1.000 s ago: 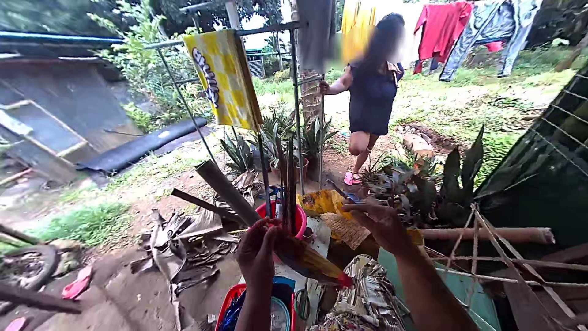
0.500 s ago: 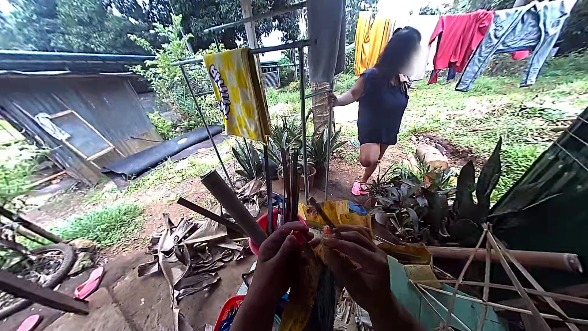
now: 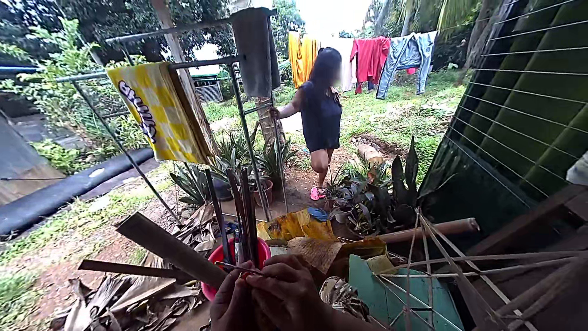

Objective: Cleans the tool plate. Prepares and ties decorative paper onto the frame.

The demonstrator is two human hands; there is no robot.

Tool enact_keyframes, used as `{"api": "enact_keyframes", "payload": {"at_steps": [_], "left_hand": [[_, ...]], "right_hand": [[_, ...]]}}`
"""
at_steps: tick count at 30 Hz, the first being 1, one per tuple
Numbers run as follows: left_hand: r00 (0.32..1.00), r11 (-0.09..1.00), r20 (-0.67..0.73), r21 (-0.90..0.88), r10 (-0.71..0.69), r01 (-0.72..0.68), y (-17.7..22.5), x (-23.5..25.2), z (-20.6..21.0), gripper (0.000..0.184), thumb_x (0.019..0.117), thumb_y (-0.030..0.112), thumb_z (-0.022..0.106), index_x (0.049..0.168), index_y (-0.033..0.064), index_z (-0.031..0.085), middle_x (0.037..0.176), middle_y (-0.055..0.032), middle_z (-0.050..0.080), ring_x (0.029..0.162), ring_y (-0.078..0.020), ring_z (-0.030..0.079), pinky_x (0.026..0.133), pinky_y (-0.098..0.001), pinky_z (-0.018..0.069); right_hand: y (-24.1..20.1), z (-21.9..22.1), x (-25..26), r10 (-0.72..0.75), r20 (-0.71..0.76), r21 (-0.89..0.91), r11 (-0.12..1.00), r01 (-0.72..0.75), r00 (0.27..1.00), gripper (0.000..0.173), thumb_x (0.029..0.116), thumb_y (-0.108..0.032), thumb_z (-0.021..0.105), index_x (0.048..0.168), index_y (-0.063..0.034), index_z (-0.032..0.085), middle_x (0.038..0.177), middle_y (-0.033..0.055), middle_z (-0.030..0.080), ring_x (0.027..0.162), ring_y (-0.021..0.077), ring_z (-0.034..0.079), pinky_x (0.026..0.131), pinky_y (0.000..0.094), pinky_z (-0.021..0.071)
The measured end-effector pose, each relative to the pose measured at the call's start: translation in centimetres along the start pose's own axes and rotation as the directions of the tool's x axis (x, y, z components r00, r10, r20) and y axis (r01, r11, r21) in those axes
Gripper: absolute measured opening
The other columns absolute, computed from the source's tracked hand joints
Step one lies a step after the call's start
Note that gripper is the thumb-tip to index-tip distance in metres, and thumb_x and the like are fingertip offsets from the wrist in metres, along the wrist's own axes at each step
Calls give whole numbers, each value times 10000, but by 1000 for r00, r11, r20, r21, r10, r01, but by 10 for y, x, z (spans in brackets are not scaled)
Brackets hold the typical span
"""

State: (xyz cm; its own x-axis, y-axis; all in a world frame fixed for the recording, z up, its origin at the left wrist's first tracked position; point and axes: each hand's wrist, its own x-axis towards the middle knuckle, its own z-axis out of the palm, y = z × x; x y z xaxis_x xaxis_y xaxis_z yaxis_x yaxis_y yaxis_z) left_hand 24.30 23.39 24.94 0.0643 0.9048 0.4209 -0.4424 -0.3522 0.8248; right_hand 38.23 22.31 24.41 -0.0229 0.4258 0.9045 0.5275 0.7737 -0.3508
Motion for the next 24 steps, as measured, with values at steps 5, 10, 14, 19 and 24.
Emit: {"api": "enact_keyframes", "payload": {"at_steps": [5,10,14,19,24], "left_hand": [[1000,1000,6,5,12,-12,5,6,-8,302,1086,226,461,1293,92,634,984,59,735,859,-37,701,761,-214,597],[997,999,61,12,46,-47,6,6,-12,266,1058,261,541,1231,136,700,994,54,754,869,-35,709,775,-210,596],[998,999,48,-5,39,-39,6,3,-14,252,1055,260,548,1173,142,736,973,49,766,843,-20,714,745,-192,595],[994,997,92,-63,56,-51,13,12,-33,267,1071,290,504,1182,162,710,1005,-3,759,946,-158,746,915,-407,621],[990,974,-46,189,136,-125,34,12,-63,251,1086,134,391,1190,132,620,964,95,747,896,-102,738,865,-355,633]], "right_hand": [[6,6,1,11,-45,96,995,-7,999,256,1027,-249,563,1082,-137,787,1075,12,752,1190,196,628,1046,425,465],[1,12,4,17,-57,9,1000,-17,998,268,1011,-262,546,1040,-165,795,1031,-13,755,1215,219,597,1062,429,423],[-2,10,8,5,-2,46,999,-4,1000,400,1074,-365,439,1042,-163,783,1028,-5,749,1215,226,590,1068,437,406],[45,-18,30,240,-66,262,941,-216,968,370,1065,-258,481,1161,-22,750,1156,111,730,1190,206,639,1057,422,497],[209,-96,54,844,-234,331,536,-777,483,428,1108,-215,332,1330,-18,639,1268,143,682,1134,228,633,952,437,489]]}}
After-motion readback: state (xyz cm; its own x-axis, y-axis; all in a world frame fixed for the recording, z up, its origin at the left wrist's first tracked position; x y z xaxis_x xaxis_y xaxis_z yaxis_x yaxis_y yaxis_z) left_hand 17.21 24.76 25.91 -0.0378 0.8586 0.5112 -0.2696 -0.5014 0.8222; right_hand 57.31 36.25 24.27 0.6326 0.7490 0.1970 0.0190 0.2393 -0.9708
